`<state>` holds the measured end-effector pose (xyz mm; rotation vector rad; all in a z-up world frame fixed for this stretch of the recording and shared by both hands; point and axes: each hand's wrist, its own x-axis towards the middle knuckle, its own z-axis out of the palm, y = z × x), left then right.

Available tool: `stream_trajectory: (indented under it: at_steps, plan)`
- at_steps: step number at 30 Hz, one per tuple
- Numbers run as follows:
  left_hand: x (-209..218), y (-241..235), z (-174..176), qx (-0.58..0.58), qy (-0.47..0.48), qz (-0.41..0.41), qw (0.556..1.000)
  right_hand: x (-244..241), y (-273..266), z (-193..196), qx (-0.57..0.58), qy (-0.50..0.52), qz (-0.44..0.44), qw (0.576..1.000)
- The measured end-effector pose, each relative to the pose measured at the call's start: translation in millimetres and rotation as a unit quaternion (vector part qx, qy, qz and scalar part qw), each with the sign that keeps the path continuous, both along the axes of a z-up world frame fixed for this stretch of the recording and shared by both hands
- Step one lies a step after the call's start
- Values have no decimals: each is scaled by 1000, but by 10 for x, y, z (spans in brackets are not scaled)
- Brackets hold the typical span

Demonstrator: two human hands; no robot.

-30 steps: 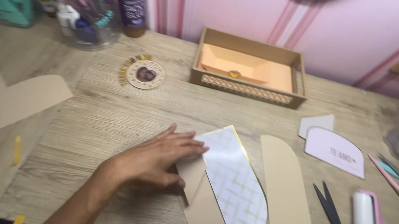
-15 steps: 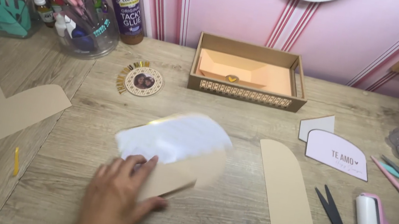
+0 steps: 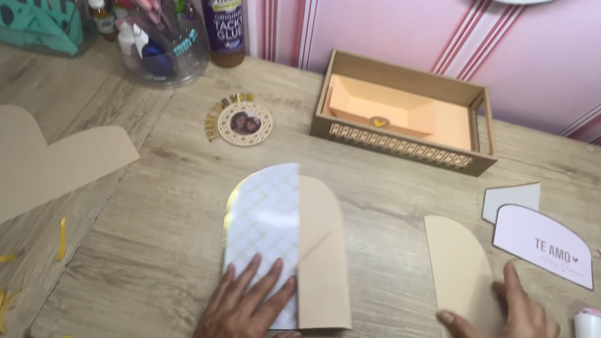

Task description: Assembling paper components using double-sided tape and glue to create a decorative item

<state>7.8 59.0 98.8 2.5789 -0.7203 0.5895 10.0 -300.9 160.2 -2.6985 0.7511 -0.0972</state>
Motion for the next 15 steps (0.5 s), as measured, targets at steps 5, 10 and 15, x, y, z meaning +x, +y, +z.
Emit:
stream_trajectory:
  at_steps: [5, 10, 15]
  plan:
    - [12, -174, 24, -35, 25, -74, 996, 128, -58, 125, 41, 41, 10, 998]
    - [14, -267, -21, -8, 17, -39, 999, 109, 67, 281, 172, -9, -31, 985]
    - [15, -270, 6, -22, -6, -32, 999, 97, 459, 829, 321, -90, -98, 938]
